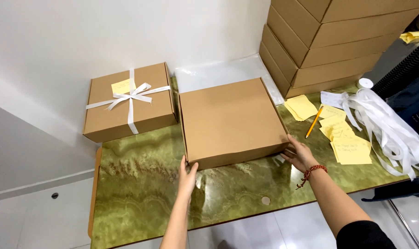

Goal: Packing garments into plastic bags and cardboard boxes, then decorating the boxes with ribbons and notes.

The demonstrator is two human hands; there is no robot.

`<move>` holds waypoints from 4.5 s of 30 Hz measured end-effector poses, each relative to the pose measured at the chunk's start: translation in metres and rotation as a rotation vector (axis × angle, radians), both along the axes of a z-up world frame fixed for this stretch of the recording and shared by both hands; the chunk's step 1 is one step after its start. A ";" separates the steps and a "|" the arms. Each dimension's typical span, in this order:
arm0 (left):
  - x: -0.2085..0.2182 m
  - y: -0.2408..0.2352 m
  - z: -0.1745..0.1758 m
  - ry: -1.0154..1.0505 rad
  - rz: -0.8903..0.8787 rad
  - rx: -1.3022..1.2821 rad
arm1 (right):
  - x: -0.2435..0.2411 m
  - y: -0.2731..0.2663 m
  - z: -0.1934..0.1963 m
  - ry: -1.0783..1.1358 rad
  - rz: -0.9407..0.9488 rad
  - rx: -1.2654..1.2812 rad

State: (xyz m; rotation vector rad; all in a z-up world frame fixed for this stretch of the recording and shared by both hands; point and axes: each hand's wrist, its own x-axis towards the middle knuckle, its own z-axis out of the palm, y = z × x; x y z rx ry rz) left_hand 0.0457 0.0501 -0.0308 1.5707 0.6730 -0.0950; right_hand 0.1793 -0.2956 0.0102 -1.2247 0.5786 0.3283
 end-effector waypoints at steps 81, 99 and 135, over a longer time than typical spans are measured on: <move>0.143 0.004 -0.044 0.028 0.053 0.355 | 0.225 0.070 -0.020 -0.465 0.861 -0.900; 0.173 0.029 0.007 -0.006 -0.152 0.699 | 0.175 0.059 0.003 -0.370 0.970 -1.245; 0.064 0.041 0.172 -0.538 0.062 -0.175 | 0.061 -0.041 0.113 -0.451 0.408 0.083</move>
